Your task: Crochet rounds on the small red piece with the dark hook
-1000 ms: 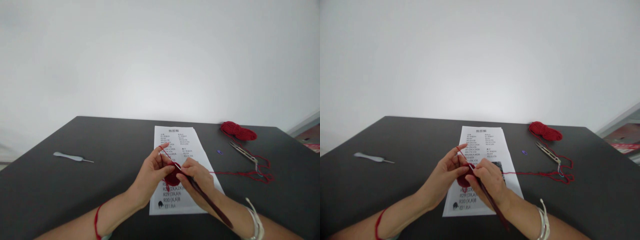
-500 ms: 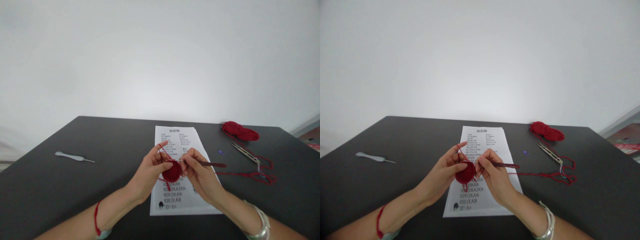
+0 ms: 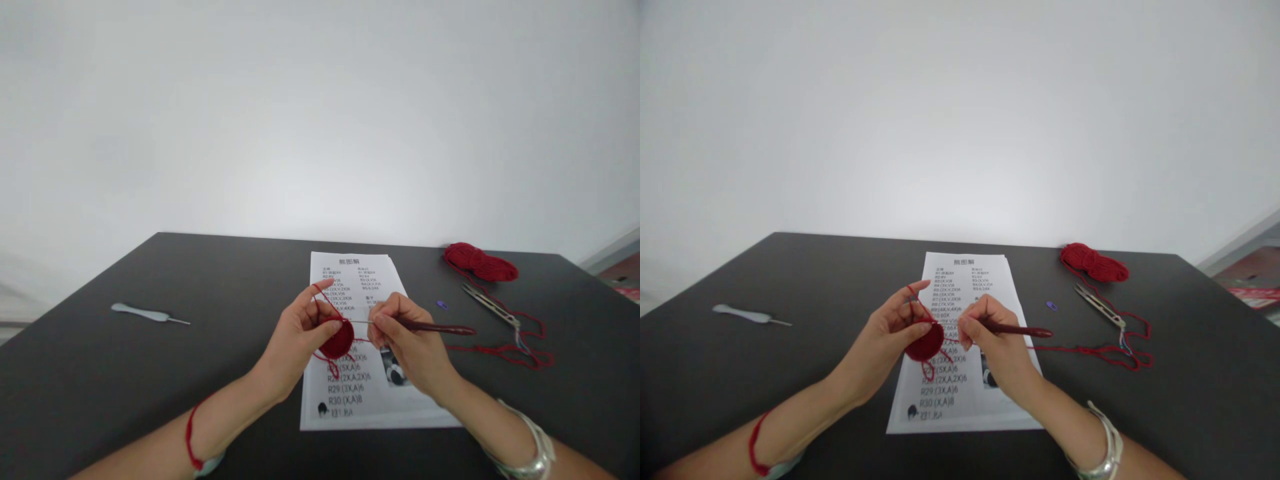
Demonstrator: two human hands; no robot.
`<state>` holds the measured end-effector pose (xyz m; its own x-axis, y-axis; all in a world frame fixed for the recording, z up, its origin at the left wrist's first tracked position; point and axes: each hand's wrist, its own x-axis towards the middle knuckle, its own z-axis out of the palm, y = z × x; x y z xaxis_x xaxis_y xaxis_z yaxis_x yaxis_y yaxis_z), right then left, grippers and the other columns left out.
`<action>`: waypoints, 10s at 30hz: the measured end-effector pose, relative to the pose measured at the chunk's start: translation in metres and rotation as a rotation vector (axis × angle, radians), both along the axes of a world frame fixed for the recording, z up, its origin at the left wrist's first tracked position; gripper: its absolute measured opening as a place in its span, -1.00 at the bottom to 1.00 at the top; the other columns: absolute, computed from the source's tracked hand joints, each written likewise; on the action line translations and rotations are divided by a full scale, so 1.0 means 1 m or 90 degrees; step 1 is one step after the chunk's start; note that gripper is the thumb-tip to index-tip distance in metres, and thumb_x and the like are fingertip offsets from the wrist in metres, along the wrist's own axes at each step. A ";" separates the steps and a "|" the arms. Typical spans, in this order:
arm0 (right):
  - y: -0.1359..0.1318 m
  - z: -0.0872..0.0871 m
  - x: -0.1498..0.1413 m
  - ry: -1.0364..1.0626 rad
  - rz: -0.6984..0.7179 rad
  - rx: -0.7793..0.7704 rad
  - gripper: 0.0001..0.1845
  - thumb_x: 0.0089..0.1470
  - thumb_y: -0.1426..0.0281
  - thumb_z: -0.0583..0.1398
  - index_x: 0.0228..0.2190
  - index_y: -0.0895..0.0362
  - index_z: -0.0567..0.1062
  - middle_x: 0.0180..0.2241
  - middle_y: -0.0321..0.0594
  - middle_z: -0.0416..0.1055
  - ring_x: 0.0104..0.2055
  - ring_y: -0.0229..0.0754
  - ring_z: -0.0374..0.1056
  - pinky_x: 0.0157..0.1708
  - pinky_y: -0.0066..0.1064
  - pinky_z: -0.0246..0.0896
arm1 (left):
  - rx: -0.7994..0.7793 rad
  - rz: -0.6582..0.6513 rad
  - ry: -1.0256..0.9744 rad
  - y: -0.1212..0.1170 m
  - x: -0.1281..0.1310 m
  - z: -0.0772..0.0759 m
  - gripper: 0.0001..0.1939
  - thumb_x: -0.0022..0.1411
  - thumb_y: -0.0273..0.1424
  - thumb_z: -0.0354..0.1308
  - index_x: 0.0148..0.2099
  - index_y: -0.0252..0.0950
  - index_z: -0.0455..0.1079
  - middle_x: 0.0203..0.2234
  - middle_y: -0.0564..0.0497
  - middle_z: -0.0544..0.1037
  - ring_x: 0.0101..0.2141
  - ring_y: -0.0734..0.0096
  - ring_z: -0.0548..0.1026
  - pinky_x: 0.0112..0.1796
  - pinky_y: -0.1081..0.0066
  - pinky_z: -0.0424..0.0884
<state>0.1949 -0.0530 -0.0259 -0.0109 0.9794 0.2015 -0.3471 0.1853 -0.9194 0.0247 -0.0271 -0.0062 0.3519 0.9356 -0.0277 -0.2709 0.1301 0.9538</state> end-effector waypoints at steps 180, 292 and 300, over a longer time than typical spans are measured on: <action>-0.001 0.003 -0.004 -0.820 -0.107 0.700 -0.81 0.21 0.59 -0.01 -0.35 0.13 0.33 -0.49 -0.19 0.33 -0.45 -0.17 0.15 -0.49 -0.37 0.11 | -0.176 -0.088 -0.015 0.002 0.001 -0.003 -0.39 -0.08 -0.57 0.29 0.07 -0.42 0.27 -0.58 0.13 0.50 -0.56 0.56 0.41 -0.43 0.49 0.32; -0.007 0.005 0.000 -0.282 0.007 0.098 -0.82 0.08 0.39 0.17 -0.52 0.08 0.29 -0.58 -0.37 0.26 -0.56 -0.29 0.17 -0.55 -0.43 0.08 | -0.009 -0.049 0.088 0.004 -0.001 0.003 -0.62 -0.04 -0.53 0.22 -0.10 -0.34 0.37 -0.58 0.18 0.40 -0.53 0.55 0.32 -0.44 0.46 0.22; -0.013 -0.002 -0.009 -0.440 -0.137 0.255 -0.84 0.10 0.48 0.11 -0.49 0.06 0.29 -0.55 -0.36 0.33 -0.57 -0.31 0.22 -0.57 -0.45 0.10 | -0.010 -0.007 0.085 0.000 0.001 0.003 -0.60 -0.04 -0.51 0.23 -0.08 -0.34 0.37 -0.58 0.17 0.39 -0.52 0.53 0.34 -0.43 0.46 0.24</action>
<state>0.1860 -0.0659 -0.0280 -0.0803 0.8294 0.5529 0.3530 0.5424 -0.7623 0.0260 -0.0273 -0.0035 0.3546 0.9306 -0.0903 -0.1401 0.1483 0.9790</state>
